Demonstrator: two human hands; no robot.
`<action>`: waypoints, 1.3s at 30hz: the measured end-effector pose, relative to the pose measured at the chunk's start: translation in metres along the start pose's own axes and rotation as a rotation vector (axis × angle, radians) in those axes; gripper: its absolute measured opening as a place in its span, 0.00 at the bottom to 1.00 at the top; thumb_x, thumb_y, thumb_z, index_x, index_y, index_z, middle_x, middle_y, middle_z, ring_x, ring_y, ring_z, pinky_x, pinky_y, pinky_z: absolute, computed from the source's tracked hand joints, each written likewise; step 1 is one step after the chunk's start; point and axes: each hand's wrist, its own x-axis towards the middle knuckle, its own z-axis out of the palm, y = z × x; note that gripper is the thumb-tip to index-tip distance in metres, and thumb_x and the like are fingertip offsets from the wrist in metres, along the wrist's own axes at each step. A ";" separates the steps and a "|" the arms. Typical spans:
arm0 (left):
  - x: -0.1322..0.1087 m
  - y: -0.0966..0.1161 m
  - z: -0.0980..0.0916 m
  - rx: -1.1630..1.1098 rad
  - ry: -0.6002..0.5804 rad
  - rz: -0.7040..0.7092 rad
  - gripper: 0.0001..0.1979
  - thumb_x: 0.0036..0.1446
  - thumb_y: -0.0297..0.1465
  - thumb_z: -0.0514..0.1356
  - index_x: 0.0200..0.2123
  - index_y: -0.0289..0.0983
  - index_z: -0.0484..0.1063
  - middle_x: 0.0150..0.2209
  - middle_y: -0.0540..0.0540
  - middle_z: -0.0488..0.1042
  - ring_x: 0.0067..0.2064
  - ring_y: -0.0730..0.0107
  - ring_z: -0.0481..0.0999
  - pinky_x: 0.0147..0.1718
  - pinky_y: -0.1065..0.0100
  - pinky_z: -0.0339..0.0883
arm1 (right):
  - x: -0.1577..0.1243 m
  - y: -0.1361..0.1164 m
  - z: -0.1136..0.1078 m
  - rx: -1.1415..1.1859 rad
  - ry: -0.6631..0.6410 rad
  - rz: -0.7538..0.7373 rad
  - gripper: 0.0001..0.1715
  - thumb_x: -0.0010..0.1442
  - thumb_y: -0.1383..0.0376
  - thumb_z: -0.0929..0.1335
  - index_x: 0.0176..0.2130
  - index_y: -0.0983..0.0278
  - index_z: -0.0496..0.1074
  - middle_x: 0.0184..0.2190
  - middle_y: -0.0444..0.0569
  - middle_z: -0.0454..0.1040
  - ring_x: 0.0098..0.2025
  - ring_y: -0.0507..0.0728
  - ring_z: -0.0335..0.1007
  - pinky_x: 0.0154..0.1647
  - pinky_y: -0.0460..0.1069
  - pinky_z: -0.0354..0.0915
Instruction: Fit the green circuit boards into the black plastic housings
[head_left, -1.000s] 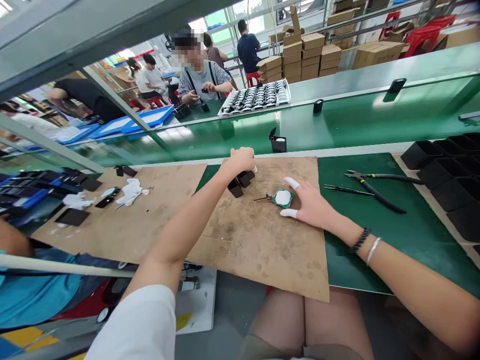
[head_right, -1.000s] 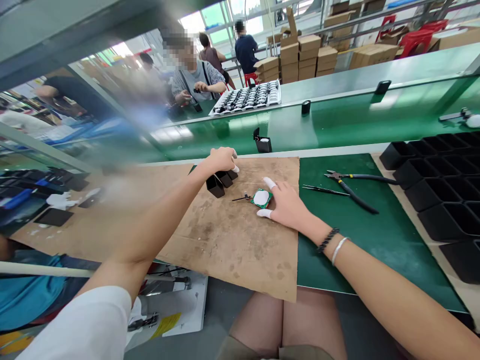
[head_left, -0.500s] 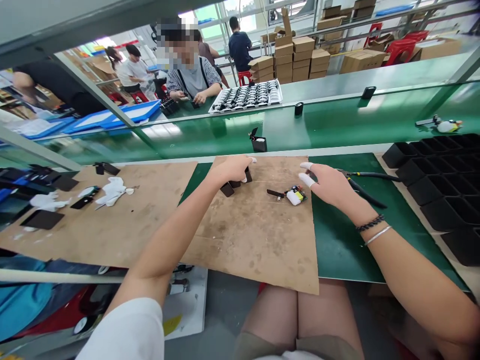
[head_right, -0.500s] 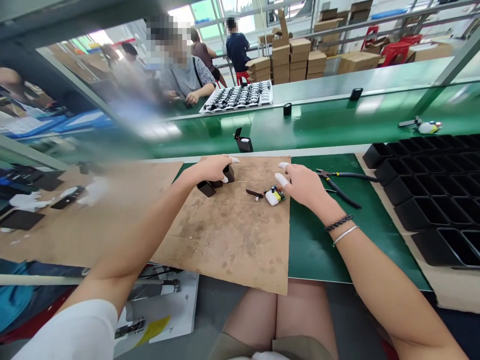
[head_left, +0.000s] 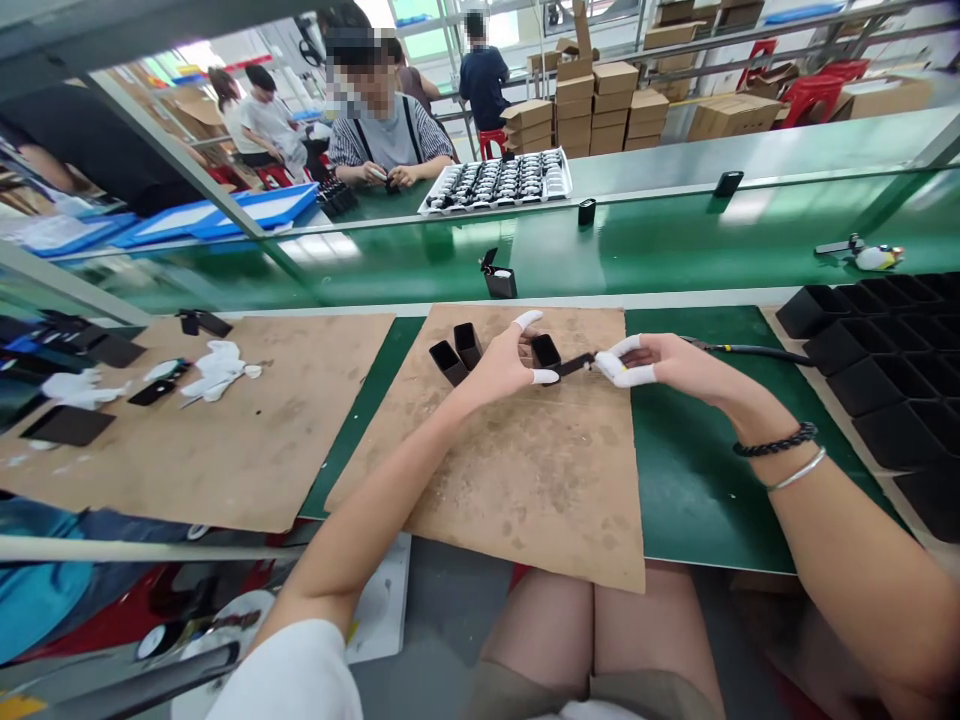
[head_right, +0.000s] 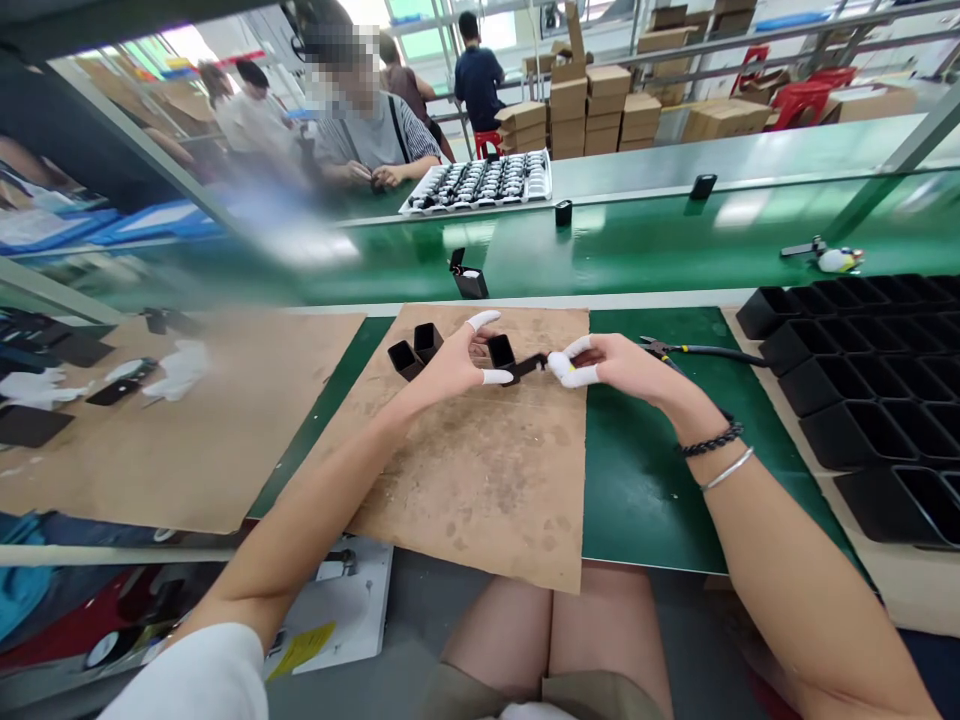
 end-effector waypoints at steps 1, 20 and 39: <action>-0.001 -0.004 0.005 -0.064 0.032 -0.017 0.52 0.45 0.34 0.74 0.71 0.36 0.56 0.62 0.35 0.72 0.59 0.48 0.76 0.61 0.49 0.69 | 0.001 0.002 -0.002 0.193 0.004 0.010 0.22 0.46 0.60 0.79 0.42 0.62 0.79 0.44 0.52 0.82 0.51 0.67 0.79 0.59 0.61 0.74; -0.037 0.017 0.035 0.283 -0.099 -0.072 0.48 0.47 0.41 0.74 0.68 0.37 0.60 0.48 0.37 0.80 0.50 0.41 0.80 0.48 0.46 0.74 | 0.002 0.000 0.024 0.552 0.171 -0.018 0.17 0.51 0.59 0.81 0.40 0.61 0.80 0.44 0.51 0.84 0.48 0.62 0.82 0.50 0.54 0.80; -0.031 0.004 0.031 -0.006 0.231 0.427 0.31 0.50 0.27 0.73 0.58 0.42 0.72 0.56 0.44 0.78 0.52 0.60 0.77 0.53 0.57 0.72 | -0.018 0.003 0.058 -0.287 0.529 -0.758 0.24 0.51 0.53 0.81 0.42 0.57 0.74 0.44 0.51 0.80 0.45 0.65 0.78 0.50 0.61 0.75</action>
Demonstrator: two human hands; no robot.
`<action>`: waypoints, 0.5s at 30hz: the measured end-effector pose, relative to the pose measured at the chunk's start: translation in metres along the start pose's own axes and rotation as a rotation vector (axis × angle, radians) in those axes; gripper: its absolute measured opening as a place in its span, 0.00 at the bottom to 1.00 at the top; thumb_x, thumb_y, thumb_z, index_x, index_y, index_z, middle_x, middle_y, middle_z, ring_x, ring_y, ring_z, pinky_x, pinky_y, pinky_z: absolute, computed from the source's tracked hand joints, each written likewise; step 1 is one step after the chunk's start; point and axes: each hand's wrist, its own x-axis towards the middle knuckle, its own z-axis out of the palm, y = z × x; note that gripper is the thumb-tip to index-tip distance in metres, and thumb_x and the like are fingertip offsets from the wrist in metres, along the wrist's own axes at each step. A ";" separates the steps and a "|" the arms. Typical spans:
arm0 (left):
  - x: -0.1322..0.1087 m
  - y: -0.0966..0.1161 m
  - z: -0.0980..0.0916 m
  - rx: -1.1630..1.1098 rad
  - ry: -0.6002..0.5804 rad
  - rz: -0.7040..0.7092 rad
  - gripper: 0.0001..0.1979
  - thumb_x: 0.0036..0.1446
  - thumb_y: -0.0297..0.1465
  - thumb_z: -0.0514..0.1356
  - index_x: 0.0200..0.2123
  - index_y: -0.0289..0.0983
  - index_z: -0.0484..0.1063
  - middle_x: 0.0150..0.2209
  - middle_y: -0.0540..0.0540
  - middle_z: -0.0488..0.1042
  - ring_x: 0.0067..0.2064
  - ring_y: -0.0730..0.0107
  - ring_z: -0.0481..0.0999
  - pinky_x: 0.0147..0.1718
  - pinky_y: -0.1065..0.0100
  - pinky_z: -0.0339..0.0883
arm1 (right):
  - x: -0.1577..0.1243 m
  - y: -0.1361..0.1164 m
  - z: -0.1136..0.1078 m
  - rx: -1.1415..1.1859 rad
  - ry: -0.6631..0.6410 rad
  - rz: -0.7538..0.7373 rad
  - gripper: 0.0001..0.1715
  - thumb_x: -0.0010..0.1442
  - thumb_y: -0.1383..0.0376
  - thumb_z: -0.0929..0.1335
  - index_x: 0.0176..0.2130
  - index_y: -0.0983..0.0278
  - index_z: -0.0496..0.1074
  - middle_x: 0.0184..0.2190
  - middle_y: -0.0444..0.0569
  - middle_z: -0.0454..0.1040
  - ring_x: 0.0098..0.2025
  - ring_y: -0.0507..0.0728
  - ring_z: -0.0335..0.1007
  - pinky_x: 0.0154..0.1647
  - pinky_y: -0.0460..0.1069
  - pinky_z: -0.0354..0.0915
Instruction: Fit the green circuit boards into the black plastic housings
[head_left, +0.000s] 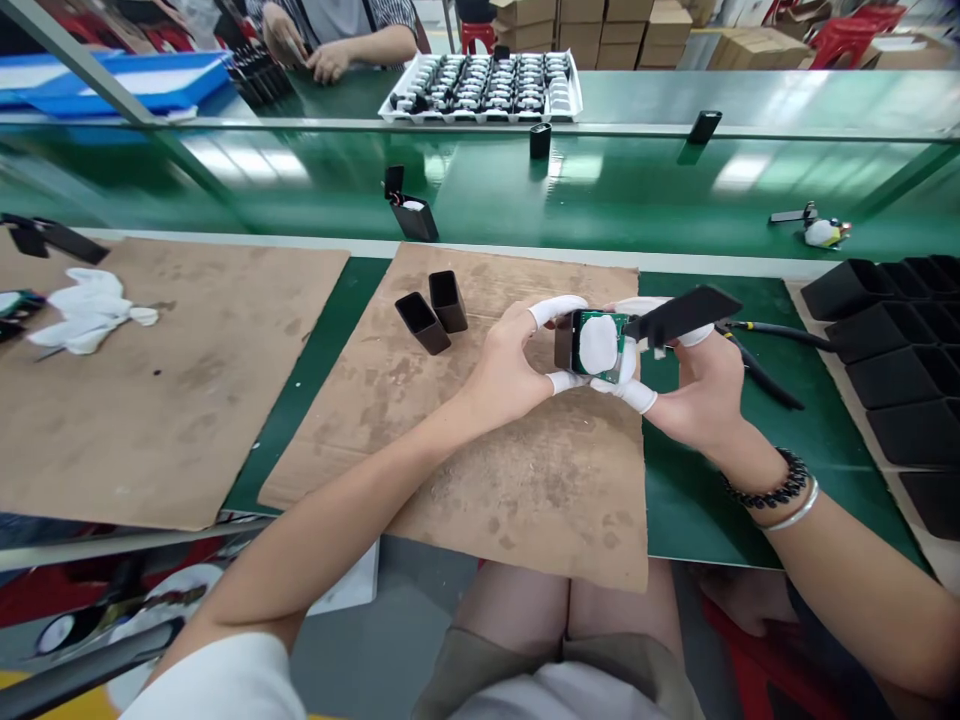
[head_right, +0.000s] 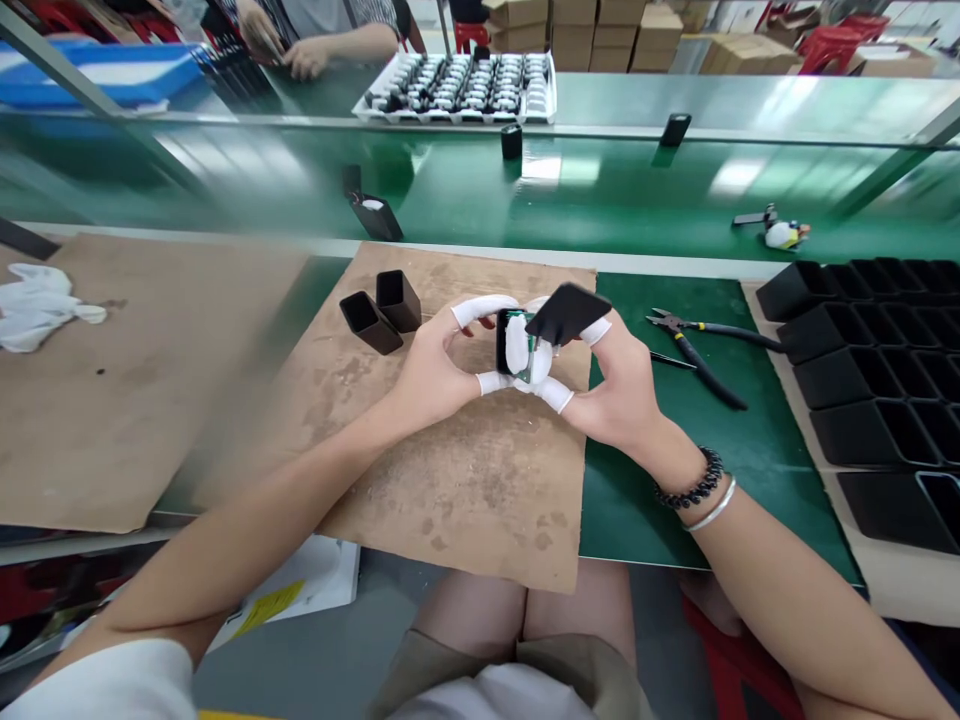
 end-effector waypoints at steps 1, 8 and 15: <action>0.000 0.001 -0.001 0.015 0.007 0.028 0.30 0.51 0.28 0.73 0.58 0.42 0.71 0.57 0.44 0.78 0.53 0.59 0.77 0.54 0.57 0.72 | 0.000 -0.001 -0.001 -0.013 0.009 0.003 0.24 0.50 0.52 0.81 0.42 0.57 0.74 0.44 0.51 0.80 0.46 0.66 0.77 0.51 0.62 0.75; -0.002 0.003 -0.002 0.060 0.008 0.078 0.29 0.54 0.30 0.71 0.59 0.45 0.70 0.58 0.45 0.77 0.56 0.56 0.76 0.55 0.53 0.72 | -0.002 -0.006 -0.001 -0.006 0.056 -0.034 0.21 0.49 0.55 0.81 0.39 0.54 0.74 0.41 0.49 0.79 0.45 0.66 0.77 0.53 0.64 0.73; -0.003 0.004 -0.001 0.061 0.007 0.097 0.29 0.54 0.29 0.70 0.59 0.44 0.70 0.57 0.44 0.77 0.56 0.56 0.76 0.56 0.52 0.71 | -0.003 -0.005 -0.001 -0.068 0.046 0.014 0.24 0.48 0.50 0.80 0.40 0.55 0.72 0.41 0.50 0.79 0.45 0.67 0.77 0.52 0.64 0.75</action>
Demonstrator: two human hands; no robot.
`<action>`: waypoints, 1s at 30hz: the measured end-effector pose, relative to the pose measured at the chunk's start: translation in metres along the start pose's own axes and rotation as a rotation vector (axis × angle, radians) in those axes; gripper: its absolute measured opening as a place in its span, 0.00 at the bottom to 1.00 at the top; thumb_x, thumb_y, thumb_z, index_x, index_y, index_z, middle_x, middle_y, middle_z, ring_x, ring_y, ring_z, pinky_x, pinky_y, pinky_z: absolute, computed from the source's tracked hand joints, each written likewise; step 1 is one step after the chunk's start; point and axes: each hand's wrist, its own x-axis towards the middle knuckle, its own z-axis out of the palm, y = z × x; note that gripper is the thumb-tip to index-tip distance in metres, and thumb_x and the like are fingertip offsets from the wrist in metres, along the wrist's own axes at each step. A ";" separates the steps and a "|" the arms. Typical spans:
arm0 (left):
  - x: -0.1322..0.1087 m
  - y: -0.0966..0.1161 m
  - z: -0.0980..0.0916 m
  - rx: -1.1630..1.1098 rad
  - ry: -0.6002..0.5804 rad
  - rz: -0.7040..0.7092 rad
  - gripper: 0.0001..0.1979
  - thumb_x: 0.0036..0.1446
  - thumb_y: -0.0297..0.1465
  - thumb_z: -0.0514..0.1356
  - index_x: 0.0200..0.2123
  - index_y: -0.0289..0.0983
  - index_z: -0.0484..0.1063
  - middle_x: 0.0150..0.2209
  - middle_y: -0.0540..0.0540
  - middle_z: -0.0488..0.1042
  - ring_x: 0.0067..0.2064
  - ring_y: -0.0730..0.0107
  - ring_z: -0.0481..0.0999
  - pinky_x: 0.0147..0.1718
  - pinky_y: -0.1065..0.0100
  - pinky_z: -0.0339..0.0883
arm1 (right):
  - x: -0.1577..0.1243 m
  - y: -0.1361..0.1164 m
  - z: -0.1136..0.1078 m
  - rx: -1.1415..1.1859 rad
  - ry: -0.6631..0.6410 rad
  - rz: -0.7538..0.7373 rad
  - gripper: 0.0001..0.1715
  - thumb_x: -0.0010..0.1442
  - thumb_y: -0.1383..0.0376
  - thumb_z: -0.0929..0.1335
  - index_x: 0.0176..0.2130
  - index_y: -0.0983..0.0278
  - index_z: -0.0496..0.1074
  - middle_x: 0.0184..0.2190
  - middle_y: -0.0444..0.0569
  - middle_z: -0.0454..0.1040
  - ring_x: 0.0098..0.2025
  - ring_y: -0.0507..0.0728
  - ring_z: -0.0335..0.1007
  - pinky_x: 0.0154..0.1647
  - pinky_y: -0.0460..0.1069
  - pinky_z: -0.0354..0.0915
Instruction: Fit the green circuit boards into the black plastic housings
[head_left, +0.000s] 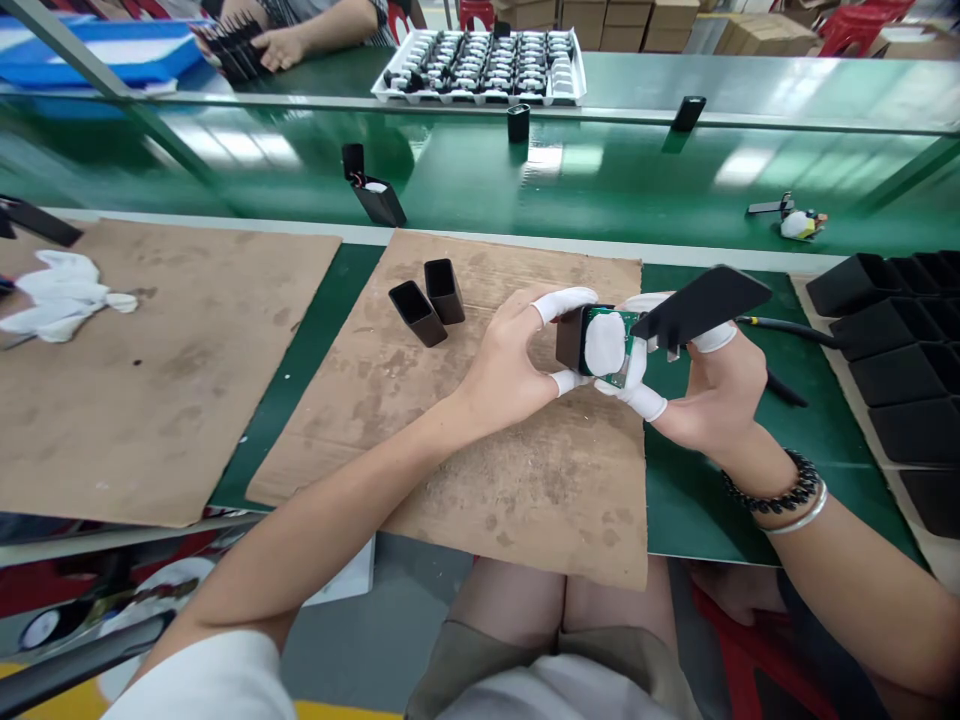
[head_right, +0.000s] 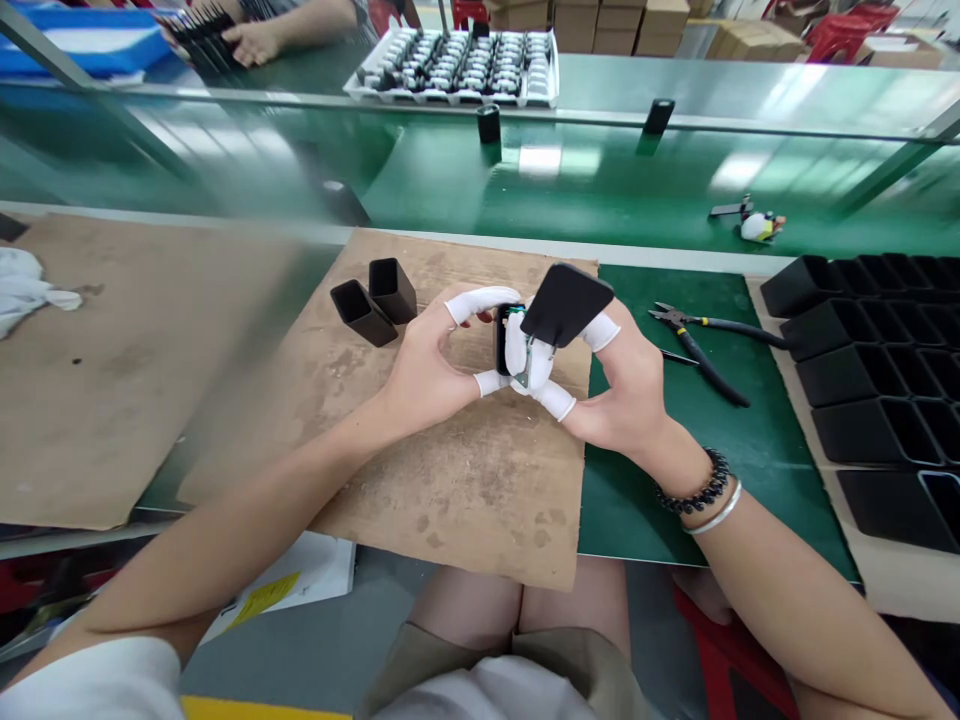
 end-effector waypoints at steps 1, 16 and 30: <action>0.000 0.000 0.000 -0.002 -0.001 0.004 0.29 0.55 0.29 0.70 0.59 0.44 0.70 0.57 0.44 0.77 0.56 0.56 0.76 0.56 0.52 0.71 | 0.000 0.000 0.000 0.000 0.000 0.004 0.24 0.48 0.50 0.80 0.40 0.55 0.72 0.40 0.50 0.79 0.45 0.67 0.77 0.51 0.64 0.75; 0.000 -0.001 0.003 -0.020 0.012 0.018 0.28 0.55 0.28 0.68 0.59 0.43 0.70 0.58 0.44 0.77 0.57 0.56 0.75 0.57 0.52 0.71 | -0.001 -0.004 -0.003 0.046 -0.050 0.071 0.31 0.46 0.51 0.82 0.46 0.54 0.74 0.48 0.52 0.79 0.54 0.72 0.77 0.58 0.65 0.72; 0.001 0.002 0.002 -0.039 0.000 0.012 0.29 0.54 0.29 0.70 0.59 0.44 0.71 0.58 0.45 0.77 0.57 0.55 0.76 0.58 0.50 0.71 | -0.002 -0.005 -0.003 0.067 -0.081 0.126 0.30 0.46 0.54 0.82 0.47 0.52 0.75 0.50 0.51 0.79 0.59 0.73 0.75 0.62 0.67 0.70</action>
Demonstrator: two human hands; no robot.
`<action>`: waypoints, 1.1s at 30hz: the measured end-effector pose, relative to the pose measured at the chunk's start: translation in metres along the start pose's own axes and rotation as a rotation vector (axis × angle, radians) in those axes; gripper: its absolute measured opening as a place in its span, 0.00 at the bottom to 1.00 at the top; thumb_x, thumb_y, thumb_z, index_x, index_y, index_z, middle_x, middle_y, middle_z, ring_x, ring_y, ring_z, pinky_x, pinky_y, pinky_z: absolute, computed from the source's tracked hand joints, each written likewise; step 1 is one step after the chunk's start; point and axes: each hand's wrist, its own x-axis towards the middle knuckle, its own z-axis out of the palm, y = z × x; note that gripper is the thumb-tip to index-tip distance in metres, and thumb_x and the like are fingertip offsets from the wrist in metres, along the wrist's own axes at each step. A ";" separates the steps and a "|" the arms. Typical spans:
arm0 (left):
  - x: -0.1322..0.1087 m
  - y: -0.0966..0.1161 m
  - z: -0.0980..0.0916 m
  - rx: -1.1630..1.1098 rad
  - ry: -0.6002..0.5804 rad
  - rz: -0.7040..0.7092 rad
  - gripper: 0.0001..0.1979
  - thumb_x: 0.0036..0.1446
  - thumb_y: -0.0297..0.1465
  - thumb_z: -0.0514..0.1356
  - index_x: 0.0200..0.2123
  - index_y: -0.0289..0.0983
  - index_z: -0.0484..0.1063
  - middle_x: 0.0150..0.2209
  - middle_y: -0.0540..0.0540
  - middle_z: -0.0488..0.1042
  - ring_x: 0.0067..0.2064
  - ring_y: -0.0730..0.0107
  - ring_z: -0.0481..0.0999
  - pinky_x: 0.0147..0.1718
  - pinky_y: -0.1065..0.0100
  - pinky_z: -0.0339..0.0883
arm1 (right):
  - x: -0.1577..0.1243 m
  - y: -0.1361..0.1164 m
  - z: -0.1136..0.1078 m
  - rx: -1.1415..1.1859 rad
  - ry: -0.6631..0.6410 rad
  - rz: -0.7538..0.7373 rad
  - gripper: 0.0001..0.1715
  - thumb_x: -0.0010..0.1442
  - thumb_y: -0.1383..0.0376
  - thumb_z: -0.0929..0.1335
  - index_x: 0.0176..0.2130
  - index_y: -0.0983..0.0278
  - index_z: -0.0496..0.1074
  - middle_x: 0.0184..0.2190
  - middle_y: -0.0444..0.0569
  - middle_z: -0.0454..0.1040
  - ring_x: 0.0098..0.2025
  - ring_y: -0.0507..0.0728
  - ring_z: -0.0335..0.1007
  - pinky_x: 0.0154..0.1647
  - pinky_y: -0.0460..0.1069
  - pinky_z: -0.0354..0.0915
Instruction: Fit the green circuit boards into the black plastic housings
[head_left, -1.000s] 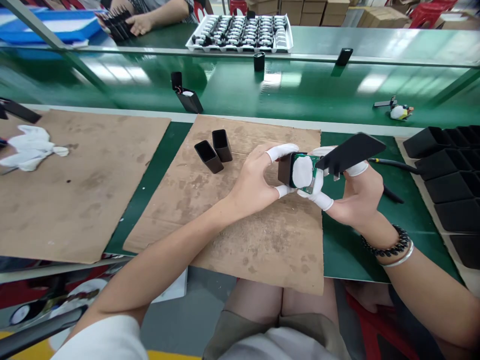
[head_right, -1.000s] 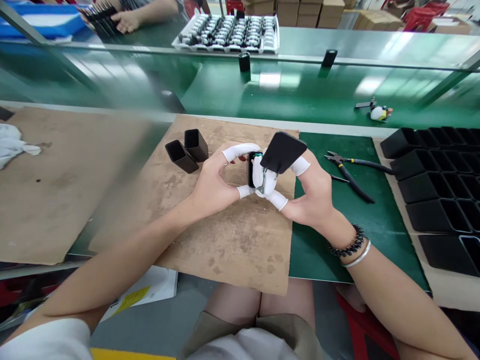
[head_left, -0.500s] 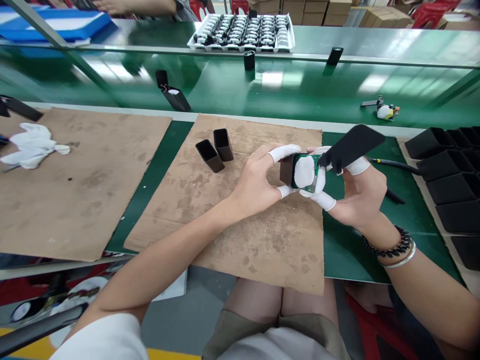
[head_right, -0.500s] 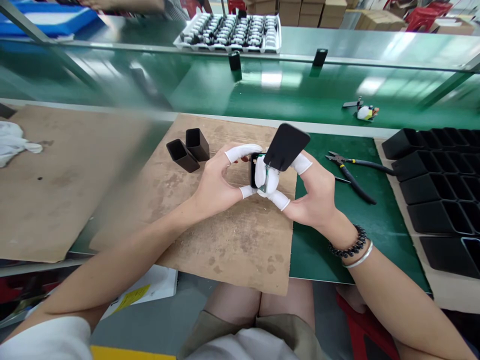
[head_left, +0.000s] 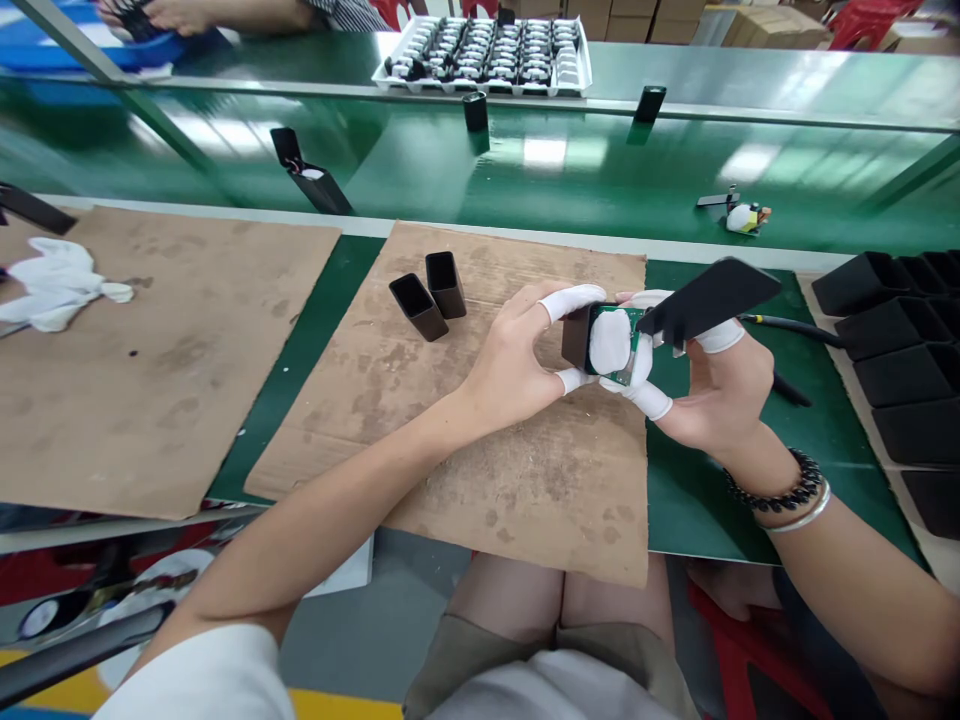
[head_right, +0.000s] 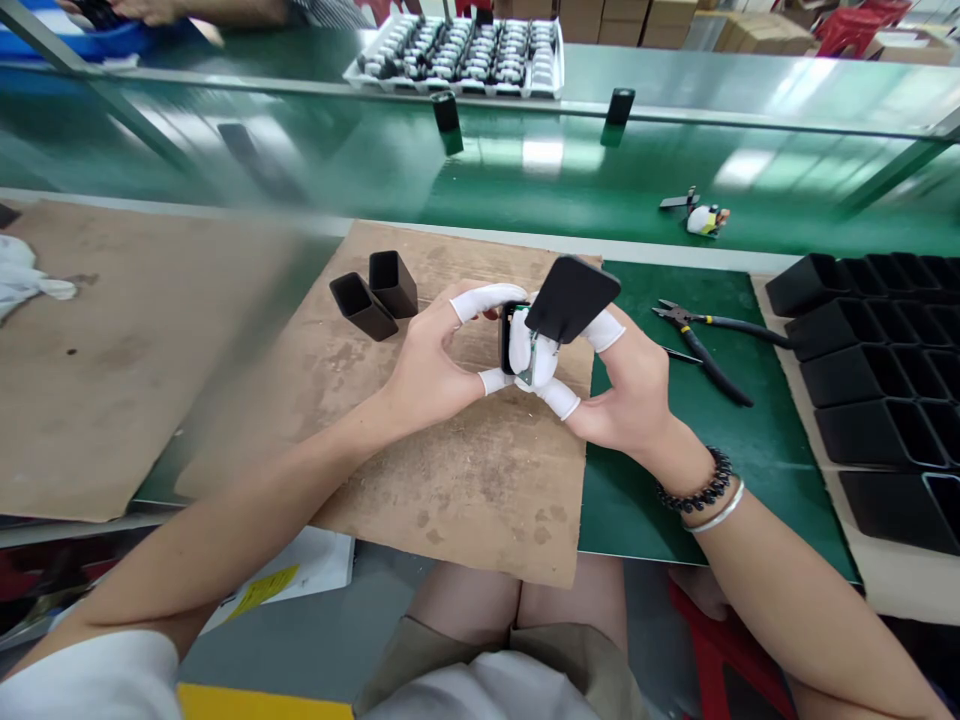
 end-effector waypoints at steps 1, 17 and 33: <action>0.000 0.000 0.000 -0.002 -0.001 0.001 0.29 0.54 0.29 0.70 0.59 0.44 0.71 0.58 0.45 0.77 0.57 0.55 0.76 0.58 0.50 0.71 | 0.000 0.001 0.000 0.006 0.003 -0.015 0.29 0.46 0.54 0.82 0.46 0.52 0.75 0.50 0.51 0.79 0.58 0.73 0.75 0.62 0.67 0.70; 0.000 0.000 0.001 -0.013 -0.007 -0.021 0.30 0.55 0.31 0.70 0.61 0.46 0.71 0.59 0.46 0.77 0.59 0.54 0.76 0.60 0.50 0.70 | 0.000 0.003 0.000 -0.044 0.010 -0.017 0.27 0.48 0.50 0.80 0.45 0.52 0.75 0.50 0.51 0.80 0.58 0.74 0.75 0.61 0.67 0.70; -0.001 -0.009 0.004 -0.035 0.064 0.110 0.27 0.55 0.28 0.68 0.58 0.42 0.73 0.58 0.43 0.78 0.58 0.55 0.77 0.58 0.52 0.72 | 0.002 0.013 -0.001 -0.251 0.055 -0.397 0.22 0.58 0.59 0.74 0.52 0.58 0.73 0.49 0.55 0.81 0.49 0.67 0.81 0.48 0.61 0.80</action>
